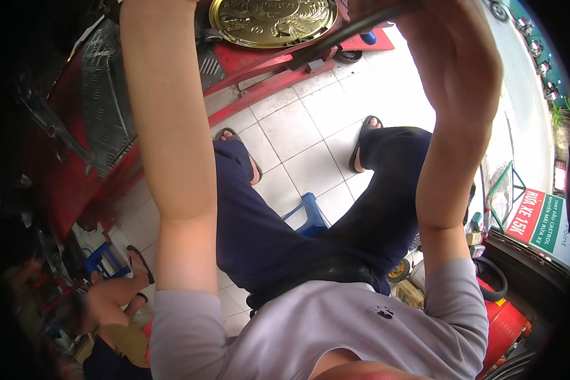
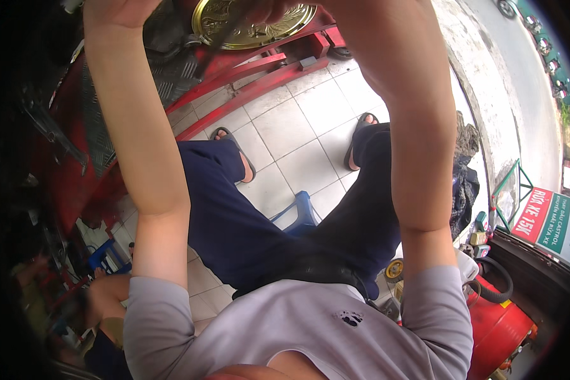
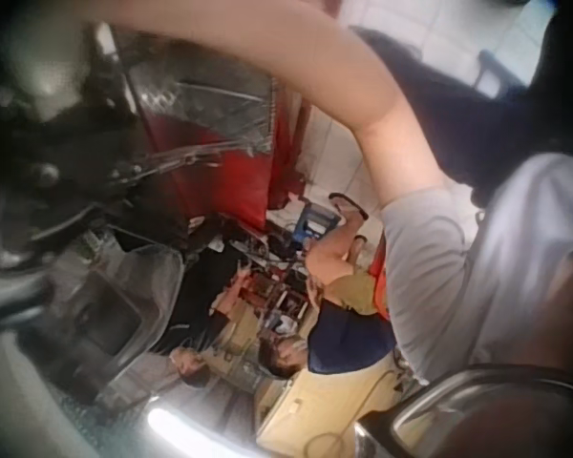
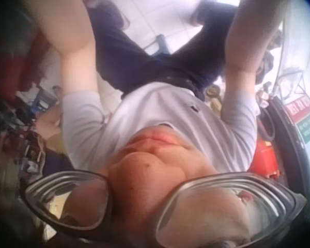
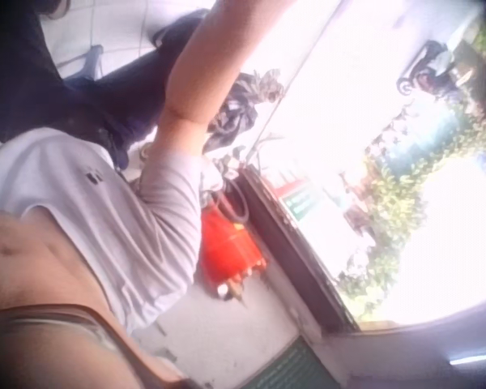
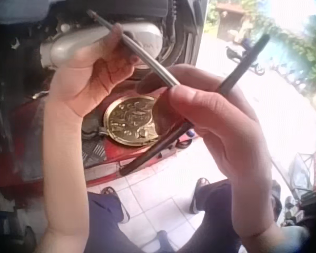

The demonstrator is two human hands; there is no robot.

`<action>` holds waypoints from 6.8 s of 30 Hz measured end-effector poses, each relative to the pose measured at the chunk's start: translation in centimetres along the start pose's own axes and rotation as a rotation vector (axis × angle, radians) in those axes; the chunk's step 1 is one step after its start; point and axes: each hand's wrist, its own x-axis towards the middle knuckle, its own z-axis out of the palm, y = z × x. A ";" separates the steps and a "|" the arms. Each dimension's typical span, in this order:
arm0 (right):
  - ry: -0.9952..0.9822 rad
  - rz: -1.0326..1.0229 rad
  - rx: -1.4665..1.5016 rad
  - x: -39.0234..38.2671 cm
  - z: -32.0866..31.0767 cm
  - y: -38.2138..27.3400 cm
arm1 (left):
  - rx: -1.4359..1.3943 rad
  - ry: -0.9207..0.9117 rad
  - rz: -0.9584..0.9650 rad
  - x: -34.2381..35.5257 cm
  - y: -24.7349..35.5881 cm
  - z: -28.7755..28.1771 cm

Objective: The person uses a T-handle wrench to loosen and remove a bolt from the underside of a motorcycle. They then use a screwdriver to adjust a component near the engine casing.

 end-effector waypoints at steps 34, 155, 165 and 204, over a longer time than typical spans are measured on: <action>0.541 0.816 0.359 -6.2 -16.3 7.8 | 1.998 -0.065 -1.281 -3.6 -11.7 -4.6; -0.470 0.353 0.313 4.3 8.5 12.9 | -0.450 0.182 0.145 -11.8 3.0 -11.0; -0.639 0.592 0.890 6.2 14.8 8.9 | -0.089 0.357 -0.125 -13.6 4.8 -10.4; -0.596 0.667 1.287 9.8 16.7 7.9 | 1.063 1.191 -0.362 -18.1 7.6 14.0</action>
